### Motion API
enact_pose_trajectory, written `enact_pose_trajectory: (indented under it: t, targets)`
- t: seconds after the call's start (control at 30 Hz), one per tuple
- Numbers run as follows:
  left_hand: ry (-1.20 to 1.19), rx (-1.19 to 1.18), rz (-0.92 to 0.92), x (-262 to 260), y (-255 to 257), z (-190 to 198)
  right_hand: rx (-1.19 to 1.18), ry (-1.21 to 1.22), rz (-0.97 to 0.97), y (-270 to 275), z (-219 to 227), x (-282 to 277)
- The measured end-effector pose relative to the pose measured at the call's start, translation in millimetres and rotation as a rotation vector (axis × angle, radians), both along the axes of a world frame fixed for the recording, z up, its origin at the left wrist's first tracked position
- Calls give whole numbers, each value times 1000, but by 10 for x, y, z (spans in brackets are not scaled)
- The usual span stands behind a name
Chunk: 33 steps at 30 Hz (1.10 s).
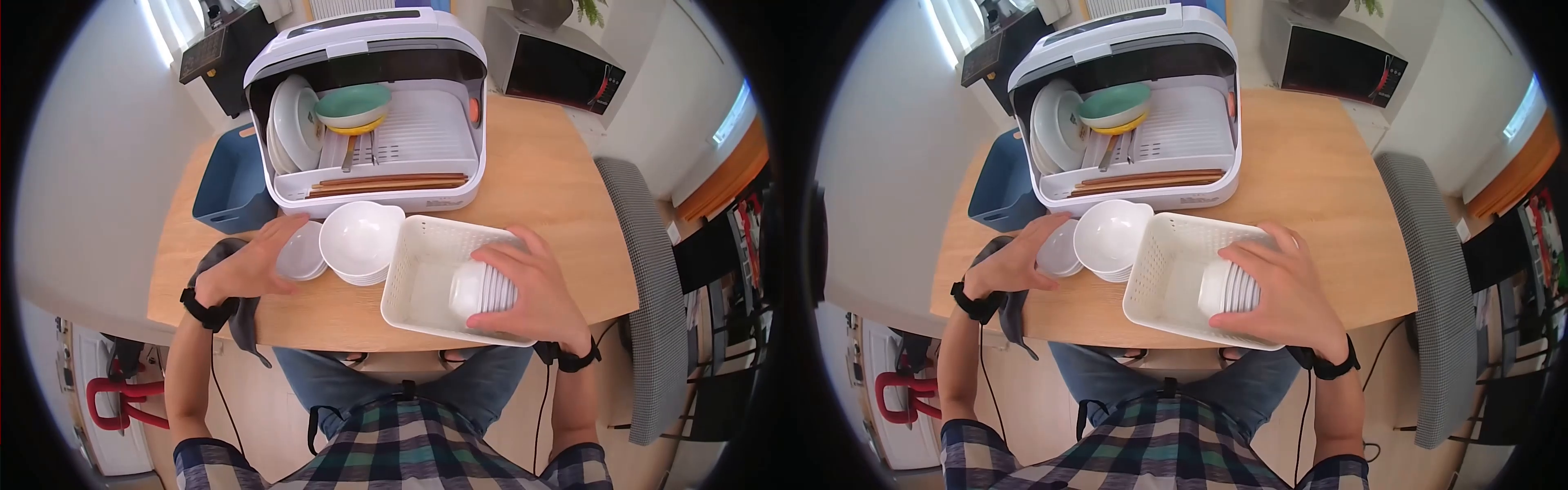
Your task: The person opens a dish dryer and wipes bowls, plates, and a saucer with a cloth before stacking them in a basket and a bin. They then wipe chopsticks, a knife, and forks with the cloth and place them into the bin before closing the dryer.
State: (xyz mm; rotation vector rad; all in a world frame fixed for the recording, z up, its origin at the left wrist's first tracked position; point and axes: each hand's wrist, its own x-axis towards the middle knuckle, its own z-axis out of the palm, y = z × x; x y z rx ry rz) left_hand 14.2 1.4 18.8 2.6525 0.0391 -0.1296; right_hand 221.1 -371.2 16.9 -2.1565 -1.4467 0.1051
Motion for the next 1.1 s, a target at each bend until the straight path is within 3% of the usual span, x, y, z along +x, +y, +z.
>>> enact_pose_trajectory:
  t: [0.13, 0.2, 0.53, 0.63, 0.7, 0.8, 0.93, 1.0, 1.03, 1.1]
  targets:
    - [39, 80, 33, 44, -28, -18, -42, 11, 9, -15, 45, 1]
    - [85, 244, 61, 46, -45, -27, -48, 10, 29, -30, 46, 16]
    - [-37, 252, 89, 30, -50, -90, -46, 31, 16, -52, 22, 12]
    - [-56, 133, 123, -20, -12, -85, -46, 38, 13, -58, 23, 10]
    - [-11, -29, 224, -49, -51, 59, -46, 39, 0, -54, 19, 0]
    - [-171, 11, 268, -181, -79, 277, -39, 47, -19, -73, 11, 3]
    - [-267, -19, 286, -94, -583, 895, -46, 80, -25, -53, 58, -9]
    - [-310, 64, 115, 115, -918, 1065, -37, 92, -30, -47, 48, -6]
    - [-314, 67, 114, 244, -1065, 1062, -27, 107, -36, -51, 40, -8]
    - [-339, 86, -141, 512, -1319, 1000, -25, 102, -46, -63, 49, -18]
